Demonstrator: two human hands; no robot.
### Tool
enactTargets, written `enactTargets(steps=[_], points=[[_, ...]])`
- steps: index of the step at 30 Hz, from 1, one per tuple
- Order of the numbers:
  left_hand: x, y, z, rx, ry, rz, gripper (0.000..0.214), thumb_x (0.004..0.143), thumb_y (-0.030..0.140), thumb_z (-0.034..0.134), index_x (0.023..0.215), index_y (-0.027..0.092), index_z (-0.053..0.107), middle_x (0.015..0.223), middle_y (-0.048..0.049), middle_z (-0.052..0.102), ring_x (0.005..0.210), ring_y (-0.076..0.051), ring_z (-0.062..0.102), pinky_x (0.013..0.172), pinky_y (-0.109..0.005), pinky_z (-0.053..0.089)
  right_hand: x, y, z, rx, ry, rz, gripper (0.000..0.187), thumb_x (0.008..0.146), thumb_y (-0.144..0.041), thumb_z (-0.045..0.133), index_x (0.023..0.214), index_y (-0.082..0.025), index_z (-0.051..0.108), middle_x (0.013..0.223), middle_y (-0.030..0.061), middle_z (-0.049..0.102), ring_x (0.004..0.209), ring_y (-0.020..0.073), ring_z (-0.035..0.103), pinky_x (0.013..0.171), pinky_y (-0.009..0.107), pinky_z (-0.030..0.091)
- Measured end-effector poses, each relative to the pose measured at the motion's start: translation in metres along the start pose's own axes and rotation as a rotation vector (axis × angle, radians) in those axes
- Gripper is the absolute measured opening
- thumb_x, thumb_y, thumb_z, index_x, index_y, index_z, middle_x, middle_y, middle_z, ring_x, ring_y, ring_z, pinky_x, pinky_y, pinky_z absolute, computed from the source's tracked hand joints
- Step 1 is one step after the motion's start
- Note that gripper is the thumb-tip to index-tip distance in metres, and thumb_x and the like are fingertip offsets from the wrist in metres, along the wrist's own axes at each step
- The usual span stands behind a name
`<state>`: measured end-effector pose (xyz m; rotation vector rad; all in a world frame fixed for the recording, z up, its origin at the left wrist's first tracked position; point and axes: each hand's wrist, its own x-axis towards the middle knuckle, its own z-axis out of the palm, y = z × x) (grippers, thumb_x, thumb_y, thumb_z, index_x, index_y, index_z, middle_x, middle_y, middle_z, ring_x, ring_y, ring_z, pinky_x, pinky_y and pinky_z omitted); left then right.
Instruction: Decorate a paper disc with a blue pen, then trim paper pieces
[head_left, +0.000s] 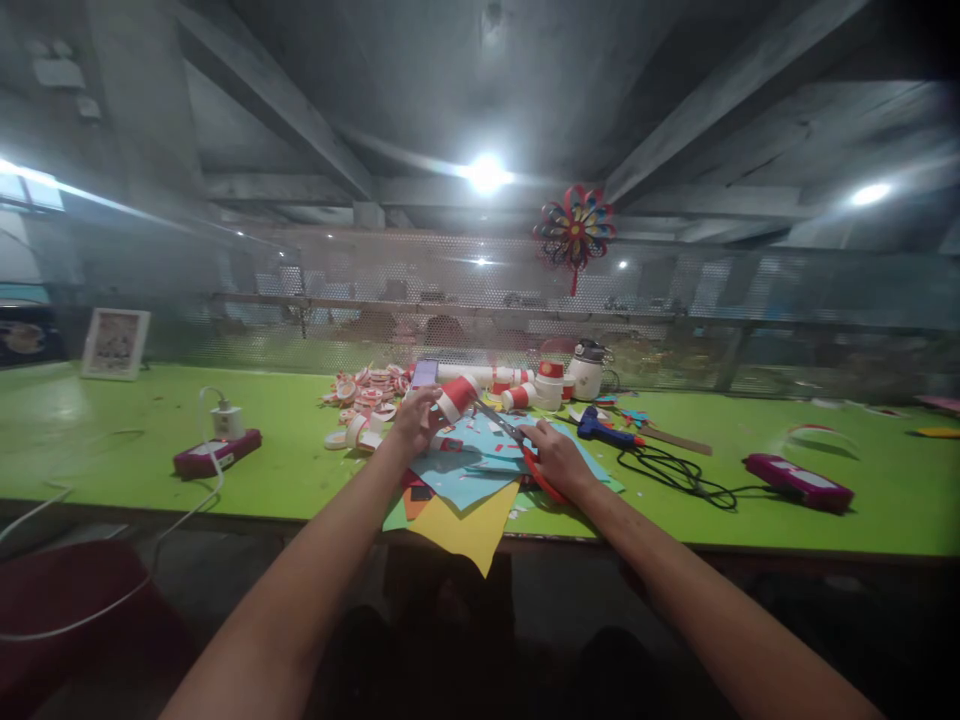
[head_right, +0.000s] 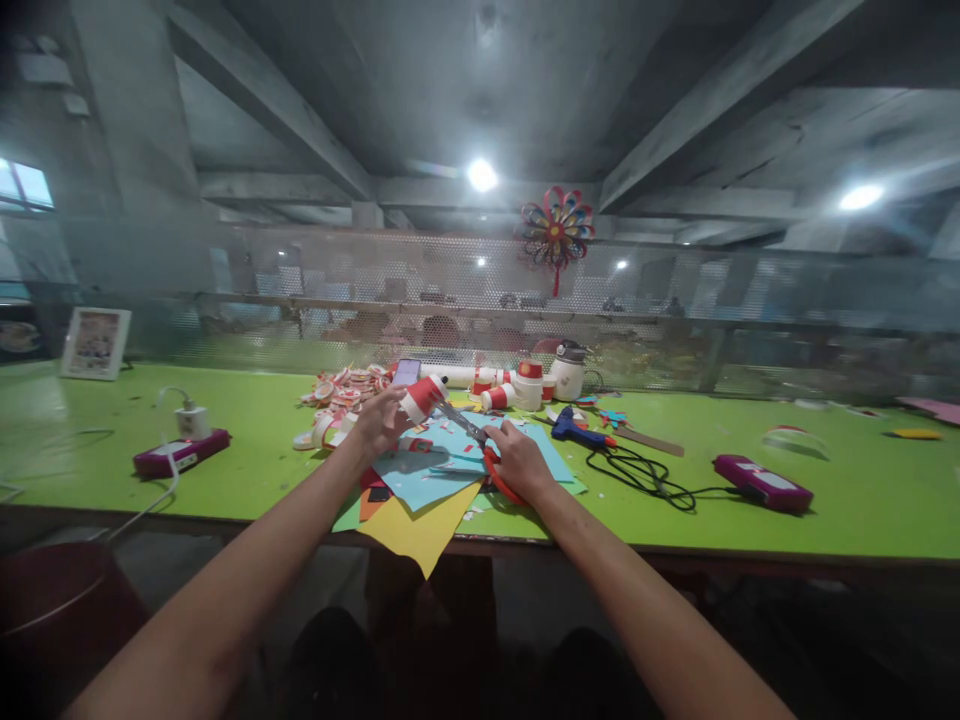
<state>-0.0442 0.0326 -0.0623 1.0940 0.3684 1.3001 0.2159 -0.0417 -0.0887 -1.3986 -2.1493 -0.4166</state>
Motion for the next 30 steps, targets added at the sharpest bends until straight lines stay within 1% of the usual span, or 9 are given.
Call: enactTargets(steps=[6, 9, 11, 13, 18, 20, 22, 26, 30], points=[[-0.006, 0.004, 0.005, -0.062, -0.233, -0.128, 0.033, 0.093, 0.034, 0.058, 0.120, 0.015, 0.057, 0.120, -0.0096, 0.061, 0.103, -0.022, 0.062, 0.086, -0.043, 0.054, 0.000, 0.000, 0.000, 0.010, 0.085, -0.003, 0.028, 0.094, -0.030, 0.058, 0.118, -0.016, 0.058, 0.110, 0.0067, 0.063, 0.092, 0.0187, 0.063, 0.079, 0.038, 0.055], [-0.009, 0.004, 0.005, -0.065, -0.298, -0.187, 0.023, 0.085, 0.026, 0.068, 0.102, 0.012, 0.064, 0.105, -0.0100, 0.067, 0.101, -0.026, 0.064, 0.087, -0.048, 0.053, -0.001, 0.004, 0.002, 0.042, 0.108, -0.025, 0.029, 0.093, -0.029, 0.059, 0.119, -0.017, 0.058, 0.110, 0.0065, 0.062, 0.092, 0.0187, 0.063, 0.080, 0.039, 0.055], [-0.010, 0.002, 0.005, -0.071, -0.303, -0.178, 0.021, 0.075, 0.015, 0.074, 0.094, 0.012, 0.066, 0.093, -0.0095, 0.069, 0.099, -0.030, 0.066, 0.088, -0.050, 0.051, -0.001, 0.006, 0.004, 0.070, 0.114, -0.041, 0.029, 0.093, -0.027, 0.059, 0.120, -0.017, 0.057, 0.109, 0.0063, 0.062, 0.091, 0.0187, 0.063, 0.081, 0.039, 0.054], [-0.009, 0.001, 0.005, -0.085, -0.282, -0.141, 0.025, 0.074, 0.011, 0.074, 0.098, 0.013, 0.066, 0.092, -0.0084, 0.069, 0.098, -0.028, 0.066, 0.088, -0.047, 0.052, -0.001, 0.009, 0.006, 0.104, 0.116, -0.051, 0.030, 0.093, -0.025, 0.058, 0.121, -0.017, 0.057, 0.108, 0.0063, 0.062, 0.091, 0.0186, 0.062, 0.081, 0.039, 0.053], [-0.002, 0.004, 0.003, -0.163, -0.191, -0.010, 0.032, 0.092, 0.032, 0.059, 0.120, 0.014, 0.057, 0.119, -0.0096, 0.061, 0.101, -0.021, 0.063, 0.085, -0.042, 0.055, 0.007, 0.007, -0.003, 0.227, 0.089, -0.047, 0.037, 0.087, -0.018, 0.054, 0.123, -0.014, 0.058, 0.105, 0.0110, 0.064, 0.093, 0.0223, 0.062, 0.083, 0.040, 0.051], [-0.001, 0.008, 0.000, -0.201, -0.156, 0.036, 0.034, 0.092, 0.033, 0.059, 0.121, 0.015, 0.057, 0.121, -0.0102, 0.060, 0.102, -0.022, 0.062, 0.085, -0.042, 0.055, 0.012, 0.002, -0.013, 0.290, 0.057, -0.038, 0.040, 0.083, -0.017, 0.051, 0.121, -0.014, 0.061, 0.107, 0.0132, 0.066, 0.099, 0.0262, 0.062, 0.086, 0.041, 0.049], [-0.001, 0.013, -0.004, -0.239, -0.130, 0.077, 0.034, 0.092, 0.034, 0.059, 0.121, 0.015, 0.057, 0.120, -0.0100, 0.060, 0.102, -0.022, 0.062, 0.085, -0.043, 0.054, 0.014, -0.005, -0.025, 0.356, 0.001, -0.023, 0.040, 0.079, -0.020, 0.052, 0.117, -0.016, 0.063, 0.103, 0.0102, 0.069, 0.096, 0.0275, 0.063, 0.085, 0.041, 0.048], [-0.003, 0.022, -0.007, -0.311, -0.111, 0.150, 0.027, 0.090, 0.032, 0.059, 0.108, 0.012, 0.064, 0.108, -0.0111, 0.068, 0.104, -0.024, 0.064, 0.091, -0.042, 0.051, 0.008, -0.024, -0.047, 0.510, -0.191, 0.019, 0.018, 0.071, -0.026, 0.061, 0.086, -0.018, 0.069, 0.068, 0.0010, 0.066, 0.067, 0.0215, 0.061, 0.064, 0.032, 0.047], [-0.007, 0.027, -0.002, -0.343, -0.149, 0.157, 0.023, 0.082, 0.024, 0.059, 0.097, 0.010, 0.069, 0.097, -0.0142, 0.074, 0.103, -0.028, 0.068, 0.099, -0.042, 0.046, 0.003, -0.048, -0.054, 0.699, -0.354, 0.083, 0.014, 0.073, -0.031, 0.061, 0.079, -0.018, 0.063, 0.065, 0.0003, 0.066, 0.061, 0.0184, 0.064, 0.055, 0.027, 0.048]])
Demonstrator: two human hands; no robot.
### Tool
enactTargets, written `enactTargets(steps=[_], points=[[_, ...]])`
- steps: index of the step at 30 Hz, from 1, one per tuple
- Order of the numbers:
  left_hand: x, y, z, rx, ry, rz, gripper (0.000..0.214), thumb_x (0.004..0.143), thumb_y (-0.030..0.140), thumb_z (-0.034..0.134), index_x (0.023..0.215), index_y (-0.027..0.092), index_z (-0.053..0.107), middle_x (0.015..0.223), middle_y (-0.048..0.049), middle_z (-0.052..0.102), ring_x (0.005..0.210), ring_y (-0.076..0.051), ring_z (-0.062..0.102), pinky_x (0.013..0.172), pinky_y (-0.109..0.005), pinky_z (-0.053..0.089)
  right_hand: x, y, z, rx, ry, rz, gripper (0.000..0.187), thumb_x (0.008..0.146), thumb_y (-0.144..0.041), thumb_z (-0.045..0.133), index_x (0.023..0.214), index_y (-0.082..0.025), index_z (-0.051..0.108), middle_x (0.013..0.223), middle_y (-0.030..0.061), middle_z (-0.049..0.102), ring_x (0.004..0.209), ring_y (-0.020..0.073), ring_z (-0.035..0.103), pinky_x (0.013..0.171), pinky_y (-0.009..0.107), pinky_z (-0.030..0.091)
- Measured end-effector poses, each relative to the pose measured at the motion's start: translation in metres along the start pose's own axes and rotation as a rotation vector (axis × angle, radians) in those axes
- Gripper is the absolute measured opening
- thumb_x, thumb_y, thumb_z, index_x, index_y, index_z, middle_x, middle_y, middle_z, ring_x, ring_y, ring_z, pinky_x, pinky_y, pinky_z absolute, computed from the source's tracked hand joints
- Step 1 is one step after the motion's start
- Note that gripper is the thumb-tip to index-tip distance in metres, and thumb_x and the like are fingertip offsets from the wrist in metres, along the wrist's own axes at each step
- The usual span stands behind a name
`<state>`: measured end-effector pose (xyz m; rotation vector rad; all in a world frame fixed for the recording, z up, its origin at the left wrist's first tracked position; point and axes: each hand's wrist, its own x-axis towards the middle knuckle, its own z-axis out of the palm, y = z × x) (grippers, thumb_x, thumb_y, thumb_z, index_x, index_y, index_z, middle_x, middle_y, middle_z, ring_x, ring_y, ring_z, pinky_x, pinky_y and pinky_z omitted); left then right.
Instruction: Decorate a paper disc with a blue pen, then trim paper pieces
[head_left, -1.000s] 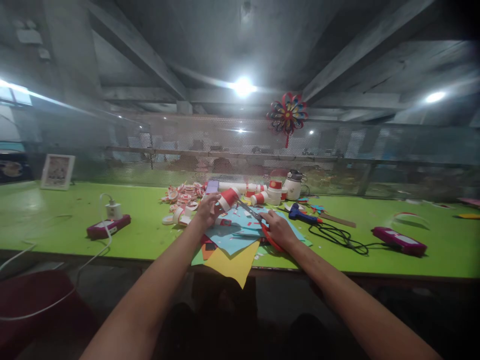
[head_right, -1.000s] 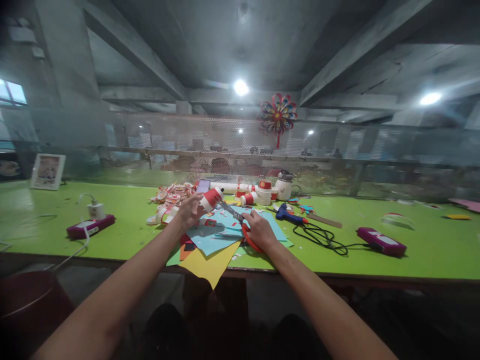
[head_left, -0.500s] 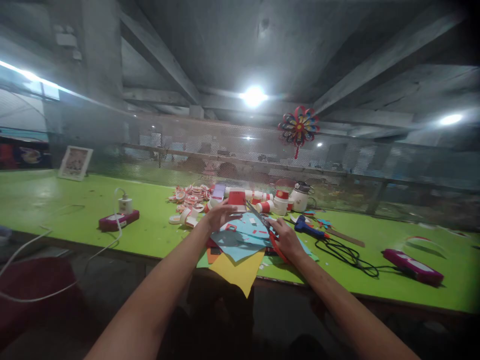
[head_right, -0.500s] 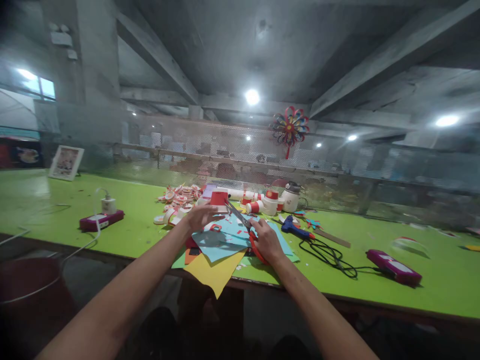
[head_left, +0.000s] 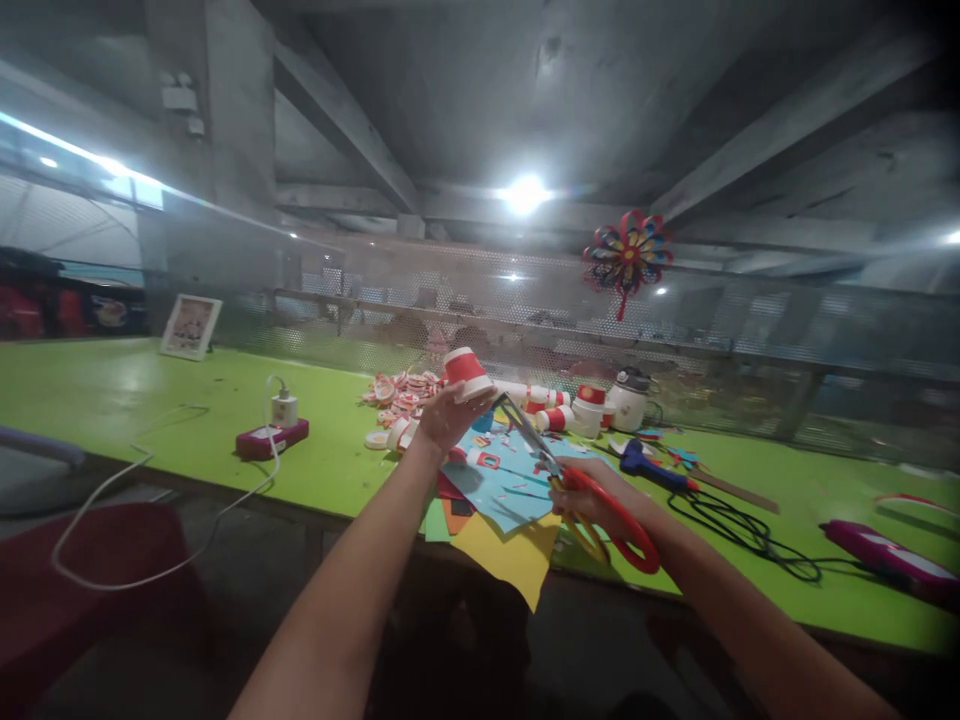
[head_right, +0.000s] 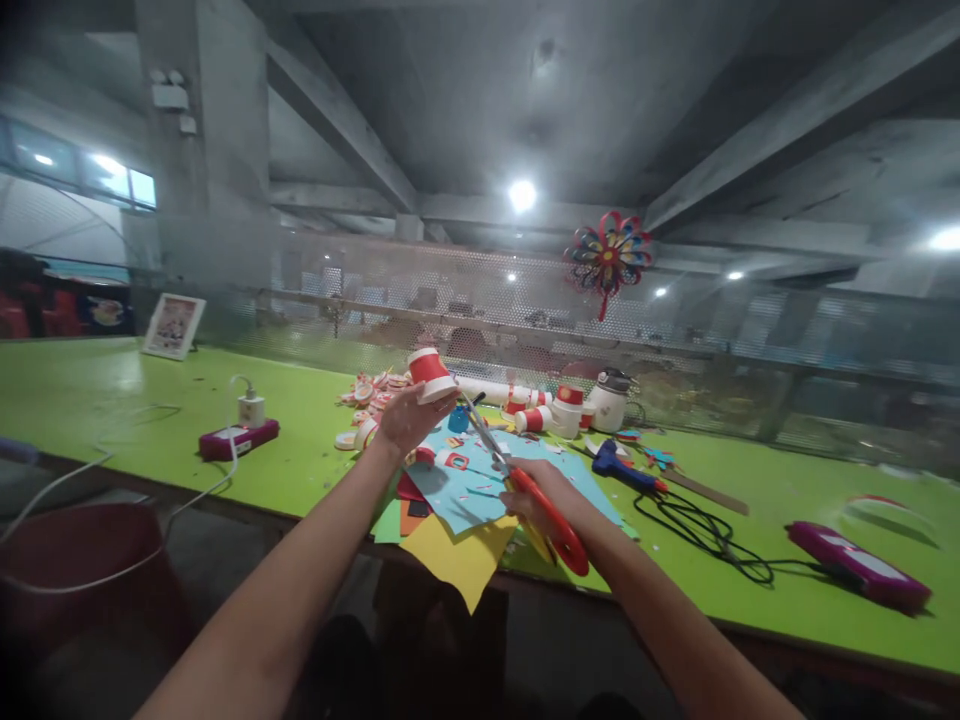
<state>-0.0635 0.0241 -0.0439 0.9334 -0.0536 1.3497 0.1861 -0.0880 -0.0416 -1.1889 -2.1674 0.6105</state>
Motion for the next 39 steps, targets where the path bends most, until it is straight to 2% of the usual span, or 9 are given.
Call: enactTargets(steps=[6, 8, 10, 13, 16, 21, 31, 34, 39], points=[[-0.003, -0.007, 0.010, 0.022, -0.077, -0.069, 0.028, 0.083, 0.024, 0.057, 0.098, 0.004, 0.069, 0.095, -0.0169, 0.075, 0.097, -0.028, 0.070, 0.104, -0.042, 0.045, 0.007, -0.032, 0.012, 0.267, -0.080, 0.068, 0.041, 0.078, -0.042, 0.058, 0.108, -0.014, 0.056, 0.064, 0.0010, 0.065, 0.061, 0.0185, 0.066, 0.062, 0.032, 0.054], [-0.003, -0.010, 0.012, 0.034, -0.094, -0.075, 0.028, 0.083, 0.025, 0.059, 0.100, 0.004, 0.068, 0.096, -0.0162, 0.075, 0.100, -0.028, 0.070, 0.105, -0.041, 0.043, 0.008, -0.042, 0.013, 0.317, -0.073, 0.059, 0.037, 0.080, -0.045, 0.056, 0.100, -0.015, 0.058, 0.063, 0.0004, 0.063, 0.058, 0.0160, 0.063, 0.063, 0.031, 0.053], [-0.003, -0.013, 0.013, 0.045, -0.109, -0.078, 0.028, 0.083, 0.026, 0.061, 0.101, 0.006, 0.068, 0.096, -0.0150, 0.076, 0.102, -0.028, 0.069, 0.106, -0.042, 0.043, 0.007, -0.052, 0.015, 0.334, -0.052, 0.041, 0.032, 0.080, -0.048, 0.057, 0.082, -0.016, 0.059, 0.061, 0.0005, 0.061, 0.056, 0.0146, 0.060, 0.063, 0.030, 0.052], [-0.003, -0.015, 0.012, 0.069, -0.130, -0.101, 0.030, 0.082, 0.028, 0.063, 0.101, 0.006, 0.068, 0.099, -0.0159, 0.075, 0.106, -0.031, 0.067, 0.105, -0.044, 0.043, 0.007, -0.060, 0.020, 0.325, 0.007, 0.015, 0.040, 0.080, -0.054, 0.059, 0.062, -0.018, 0.053, 0.056, 0.0001, 0.058, 0.052, 0.0131, 0.055, 0.058, 0.028, 0.049], [-0.002, -0.017, 0.011, 0.093, -0.144, -0.117, 0.034, 0.082, 0.030, 0.064, 0.104, 0.005, 0.068, 0.102, -0.0171, 0.074, 0.108, -0.033, 0.066, 0.104, -0.046, 0.043, 0.008, -0.061, 0.026, 0.311, 0.080, 0.006, 0.047, 0.083, -0.060, 0.055, 0.058, -0.020, 0.049, 0.052, -0.0011, 0.054, 0.049, 0.0121, 0.051, 0.055, 0.028, 0.047], [-0.003, -0.018, 0.012, 0.120, -0.151, -0.128, 0.033, 0.081, 0.031, 0.065, 0.102, 0.006, 0.068, 0.101, -0.0163, 0.074, 0.110, -0.032, 0.065, 0.104, -0.044, 0.042, 0.012, -0.053, 0.035, 0.307, 0.173, 0.003, 0.053, 0.082, -0.071, 0.046, 0.067, -0.020, 0.048, 0.057, -0.0023, 0.052, 0.052, 0.0128, 0.053, 0.057, 0.029, 0.047], [-0.008, -0.016, 0.020, 0.169, -0.192, -0.143, 0.035, 0.077, 0.032, 0.066, 0.098, 0.004, 0.069, 0.098, -0.0174, 0.075, 0.114, -0.035, 0.063, 0.108, -0.045, 0.038, 0.013, -0.048, 0.045, 0.285, 0.224, 0.010, 0.053, 0.083, -0.073, 0.043, 0.077, -0.021, 0.050, 0.061, -0.0024, 0.052, 0.053, 0.0141, 0.054, 0.054, 0.029, 0.047], [-0.009, -0.016, 0.019, 0.179, -0.209, -0.133, 0.033, 0.076, 0.033, 0.066, 0.093, 0.005, 0.070, 0.097, -0.0176, 0.075, 0.116, -0.037, 0.061, 0.109, -0.047, 0.036, 0.012, -0.048, 0.047, 0.278, 0.239, 0.010, 0.054, 0.083, -0.074, 0.043, 0.076, -0.021, 0.050, 0.062, -0.0024, 0.050, 0.053, 0.0142, 0.054, 0.054, 0.028, 0.048], [-0.008, -0.017, 0.018, 0.197, -0.211, -0.145, 0.036, 0.077, 0.034, 0.065, 0.097, 0.005, 0.070, 0.099, -0.0181, 0.075, 0.117, -0.037, 0.061, 0.109, -0.048, 0.037, 0.011, -0.047, 0.046, 0.299, 0.233, 0.001, 0.054, 0.083, -0.074, 0.042, 0.074, -0.021, 0.050, 0.063, -0.0018, 0.052, 0.055, 0.0140, 0.056, 0.056, 0.029, 0.049]])
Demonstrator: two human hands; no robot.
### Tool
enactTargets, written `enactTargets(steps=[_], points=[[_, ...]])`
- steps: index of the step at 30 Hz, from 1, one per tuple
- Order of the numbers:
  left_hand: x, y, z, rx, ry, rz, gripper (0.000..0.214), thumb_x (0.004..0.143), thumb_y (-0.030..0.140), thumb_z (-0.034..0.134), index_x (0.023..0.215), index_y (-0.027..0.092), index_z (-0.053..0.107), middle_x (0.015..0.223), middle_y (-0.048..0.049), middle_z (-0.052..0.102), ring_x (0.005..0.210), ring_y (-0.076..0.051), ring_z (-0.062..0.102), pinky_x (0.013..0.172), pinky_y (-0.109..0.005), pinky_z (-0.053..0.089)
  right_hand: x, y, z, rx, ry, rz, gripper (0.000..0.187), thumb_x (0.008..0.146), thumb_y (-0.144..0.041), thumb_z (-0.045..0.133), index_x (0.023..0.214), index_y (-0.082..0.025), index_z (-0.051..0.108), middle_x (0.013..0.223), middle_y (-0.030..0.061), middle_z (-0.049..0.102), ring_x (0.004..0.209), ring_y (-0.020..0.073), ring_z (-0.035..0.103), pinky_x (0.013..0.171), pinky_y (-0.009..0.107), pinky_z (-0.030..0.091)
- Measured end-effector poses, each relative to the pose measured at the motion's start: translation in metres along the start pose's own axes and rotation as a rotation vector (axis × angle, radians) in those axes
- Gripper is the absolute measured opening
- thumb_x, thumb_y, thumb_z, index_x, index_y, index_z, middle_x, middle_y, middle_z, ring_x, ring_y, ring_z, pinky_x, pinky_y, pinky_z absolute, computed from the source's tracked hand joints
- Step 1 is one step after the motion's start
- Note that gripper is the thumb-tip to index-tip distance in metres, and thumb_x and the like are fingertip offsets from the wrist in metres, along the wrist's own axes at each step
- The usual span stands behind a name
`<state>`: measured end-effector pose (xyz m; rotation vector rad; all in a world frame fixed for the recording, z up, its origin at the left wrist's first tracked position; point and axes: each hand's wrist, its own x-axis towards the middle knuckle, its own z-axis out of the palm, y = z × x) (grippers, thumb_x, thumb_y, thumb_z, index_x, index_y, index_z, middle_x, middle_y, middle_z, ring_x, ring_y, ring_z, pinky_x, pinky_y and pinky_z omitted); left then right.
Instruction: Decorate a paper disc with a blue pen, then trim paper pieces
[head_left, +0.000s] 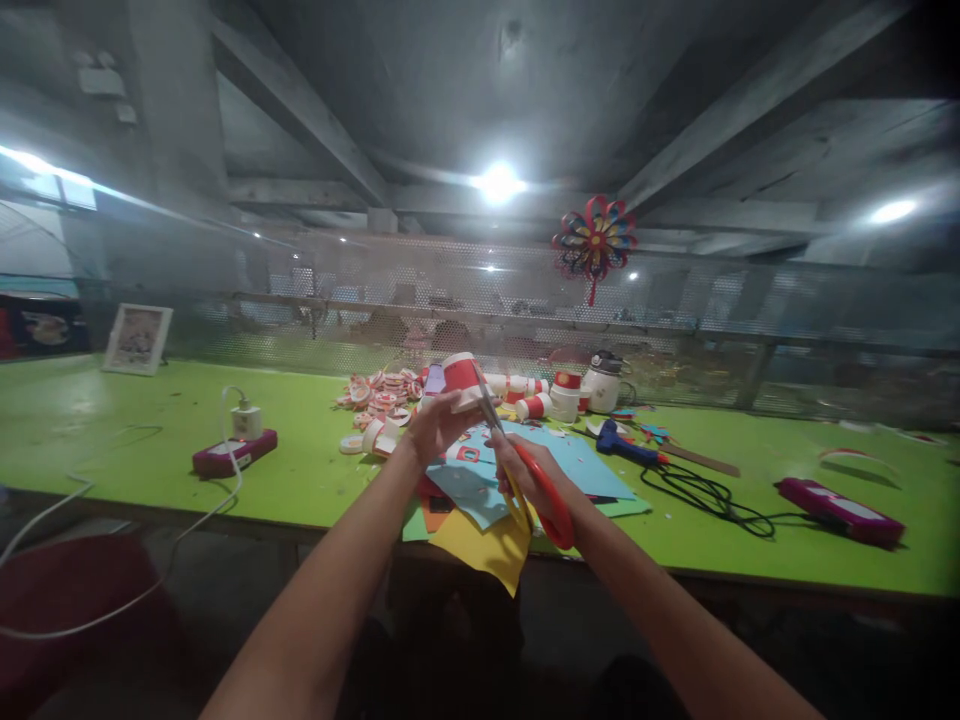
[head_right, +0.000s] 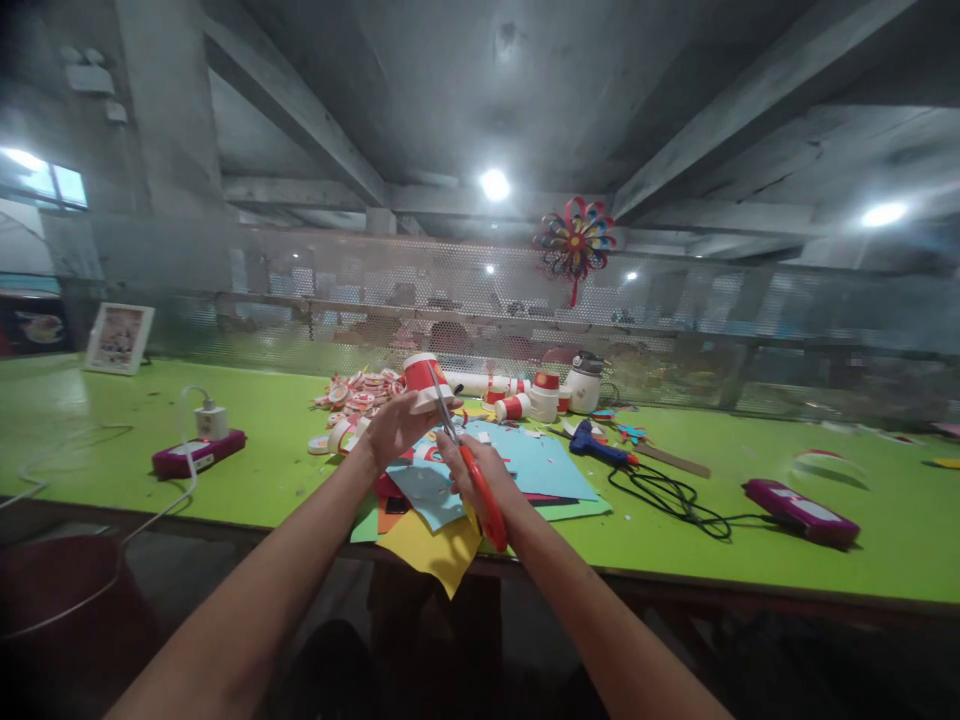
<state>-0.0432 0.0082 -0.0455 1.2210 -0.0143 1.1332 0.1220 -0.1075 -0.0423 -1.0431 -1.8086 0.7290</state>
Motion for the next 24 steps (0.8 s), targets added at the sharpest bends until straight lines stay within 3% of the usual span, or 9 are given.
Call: enactTargets(steps=[9, 24], points=[[0.0011, -0.0005, 0.0023, 0.013, 0.019, -0.027, 0.037, 0.077, 0.034, 0.066, 0.098, 0.004, 0.070, 0.097, -0.0181, 0.075, 0.114, -0.037, 0.063, 0.107, -0.046, 0.039, -0.0011, -0.0059, -0.0034, 0.022, -0.047, 0.016, 0.051, 0.083, -0.072, 0.041, 0.078, -0.022, 0.046, 0.064, -0.0017, 0.053, 0.057, 0.0151, 0.056, 0.058, 0.030, 0.048], [0.0021, -0.0020, 0.0025, 0.010, 0.033, -0.028, 0.033, 0.076, 0.031, 0.068, 0.098, 0.006, 0.069, 0.097, -0.0169, 0.076, 0.111, -0.036, 0.065, 0.106, -0.048, 0.040, 0.0006, 0.0038, 0.0030, 0.030, 0.009, 0.005, 0.055, 0.085, -0.074, 0.037, 0.077, -0.021, 0.049, 0.061, -0.0031, 0.050, 0.050, 0.0130, 0.052, 0.052, 0.027, 0.045]])
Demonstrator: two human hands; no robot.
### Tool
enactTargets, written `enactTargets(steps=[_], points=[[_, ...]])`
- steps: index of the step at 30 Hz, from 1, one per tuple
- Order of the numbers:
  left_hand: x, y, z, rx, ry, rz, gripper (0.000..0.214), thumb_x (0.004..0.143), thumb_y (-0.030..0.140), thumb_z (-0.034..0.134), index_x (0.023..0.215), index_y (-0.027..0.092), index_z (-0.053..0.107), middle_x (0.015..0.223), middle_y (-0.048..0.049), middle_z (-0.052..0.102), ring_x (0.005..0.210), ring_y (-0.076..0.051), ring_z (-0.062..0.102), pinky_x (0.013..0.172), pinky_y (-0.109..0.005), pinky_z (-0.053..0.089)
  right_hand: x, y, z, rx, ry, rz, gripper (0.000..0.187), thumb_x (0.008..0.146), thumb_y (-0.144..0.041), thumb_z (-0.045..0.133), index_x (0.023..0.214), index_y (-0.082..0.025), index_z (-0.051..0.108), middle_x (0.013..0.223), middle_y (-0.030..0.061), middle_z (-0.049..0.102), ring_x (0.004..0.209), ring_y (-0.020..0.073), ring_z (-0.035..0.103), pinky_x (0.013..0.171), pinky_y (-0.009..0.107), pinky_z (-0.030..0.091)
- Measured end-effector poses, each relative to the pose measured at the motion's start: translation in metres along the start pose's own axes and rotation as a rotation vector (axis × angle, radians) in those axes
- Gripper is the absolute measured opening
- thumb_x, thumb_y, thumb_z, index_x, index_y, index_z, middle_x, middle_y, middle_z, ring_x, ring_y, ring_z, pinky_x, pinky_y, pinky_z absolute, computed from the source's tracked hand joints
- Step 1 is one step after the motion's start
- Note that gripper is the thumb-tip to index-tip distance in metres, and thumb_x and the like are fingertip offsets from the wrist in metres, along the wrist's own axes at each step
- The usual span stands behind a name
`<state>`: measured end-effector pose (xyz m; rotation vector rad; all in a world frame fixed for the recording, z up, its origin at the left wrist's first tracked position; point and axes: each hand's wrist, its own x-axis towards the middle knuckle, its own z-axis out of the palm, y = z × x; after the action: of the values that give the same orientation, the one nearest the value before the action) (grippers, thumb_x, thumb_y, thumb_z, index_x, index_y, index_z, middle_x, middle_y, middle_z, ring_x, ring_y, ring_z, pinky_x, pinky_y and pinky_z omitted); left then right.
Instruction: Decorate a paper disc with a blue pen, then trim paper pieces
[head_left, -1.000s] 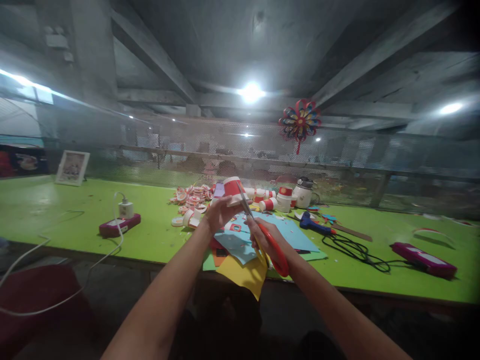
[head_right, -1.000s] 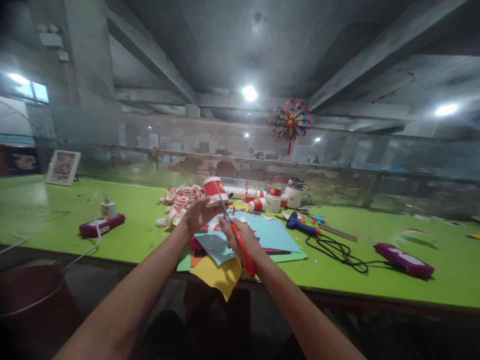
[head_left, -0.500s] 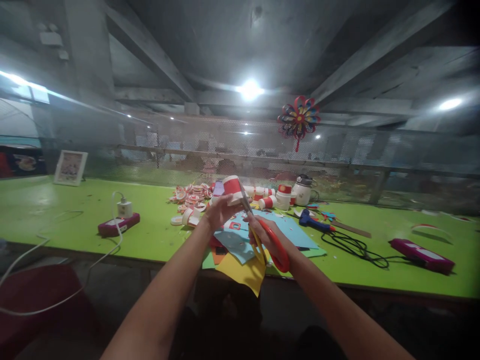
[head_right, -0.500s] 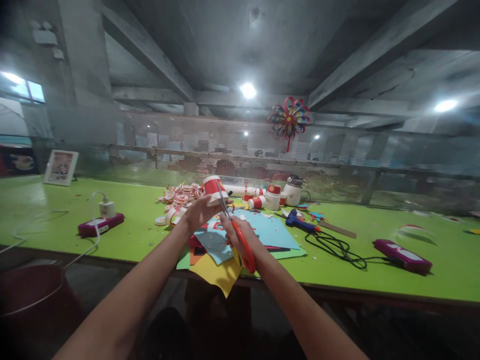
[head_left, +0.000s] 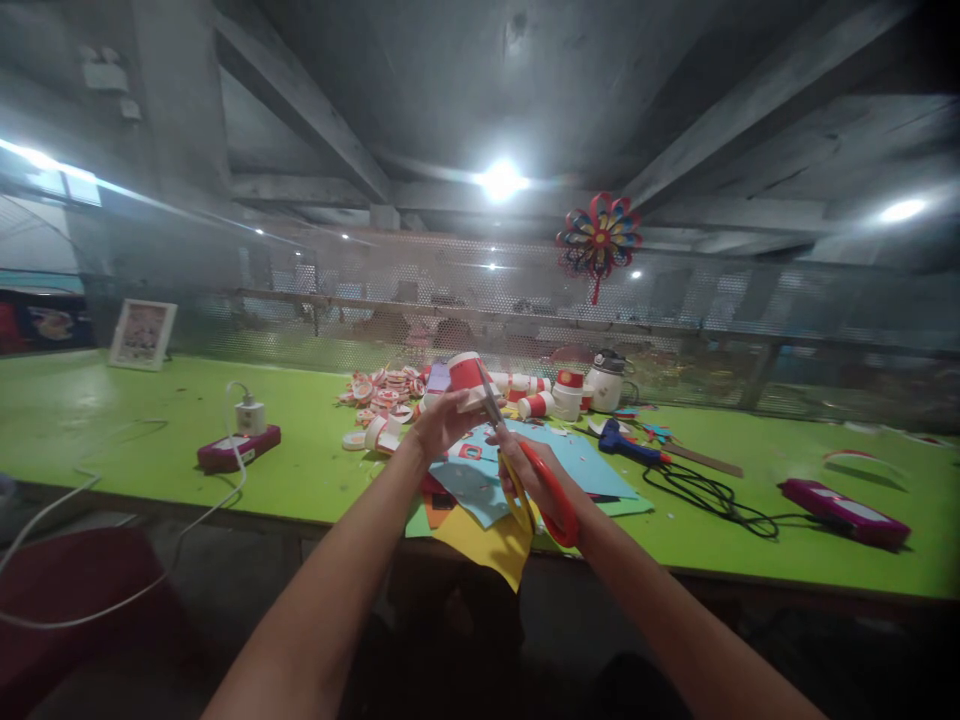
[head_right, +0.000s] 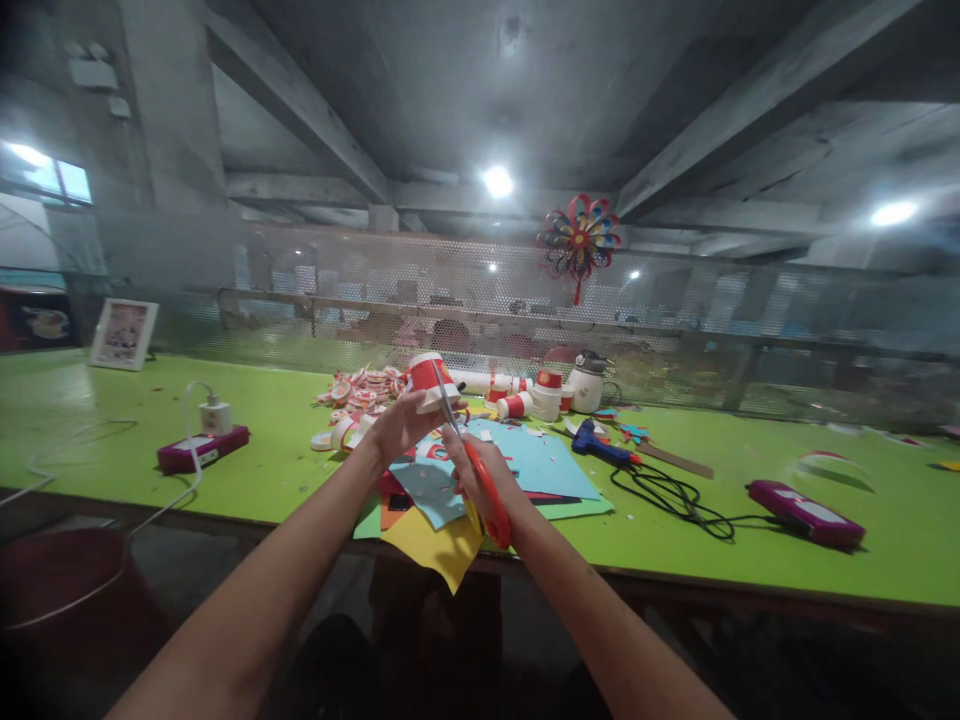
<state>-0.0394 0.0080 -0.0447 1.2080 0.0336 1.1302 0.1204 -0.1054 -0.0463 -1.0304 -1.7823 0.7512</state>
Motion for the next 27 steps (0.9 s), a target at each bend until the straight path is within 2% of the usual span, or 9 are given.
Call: enactTargets(steps=[5, 11, 20, 27], points=[[0.001, -0.002, -0.002, -0.002, -0.011, -0.006, 0.037, 0.076, 0.032, 0.067, 0.102, 0.004, 0.069, 0.100, -0.0189, 0.075, 0.111, -0.037, 0.064, 0.104, -0.047, 0.041, -0.001, -0.001, 0.003, 0.003, 0.028, 0.008, 0.053, 0.086, -0.072, 0.039, 0.075, -0.020, 0.049, 0.058, -0.0038, 0.049, 0.049, 0.0125, 0.050, 0.051, 0.027, 0.044], [0.002, -0.004, -0.004, -0.018, -0.008, 0.012, 0.031, 0.078, 0.031, 0.067, 0.099, 0.009, 0.068, 0.101, -0.0158, 0.075, 0.111, -0.035, 0.065, 0.105, -0.046, 0.041, -0.002, -0.002, 0.004, 0.005, 0.054, 0.022, 0.054, 0.087, -0.071, 0.040, 0.069, -0.021, 0.048, 0.053, -0.0044, 0.046, 0.046, 0.0116, 0.047, 0.049, 0.026, 0.041], [0.001, -0.005, -0.005, -0.029, -0.018, 0.008, 0.032, 0.078, 0.029, 0.068, 0.100, 0.006, 0.068, 0.101, -0.0175, 0.075, 0.109, -0.035, 0.066, 0.105, -0.047, 0.041, -0.003, 0.009, 0.004, -0.017, 0.086, 0.007, 0.057, 0.085, -0.073, 0.039, 0.074, -0.019, 0.054, 0.050, -0.0057, 0.043, 0.041, 0.0101, 0.044, 0.041, 0.023, 0.036], [0.002, -0.005, -0.009, -0.048, -0.019, -0.006, 0.032, 0.080, 0.031, 0.065, 0.100, 0.006, 0.068, 0.101, -0.0172, 0.075, 0.109, -0.034, 0.066, 0.105, -0.048, 0.042, -0.002, 0.005, 0.002, -0.051, 0.074, -0.020, 0.058, 0.085, -0.074, 0.038, 0.075, -0.019, 0.055, 0.050, -0.0054, 0.044, 0.040, 0.0100, 0.045, 0.042, 0.023, 0.038]])
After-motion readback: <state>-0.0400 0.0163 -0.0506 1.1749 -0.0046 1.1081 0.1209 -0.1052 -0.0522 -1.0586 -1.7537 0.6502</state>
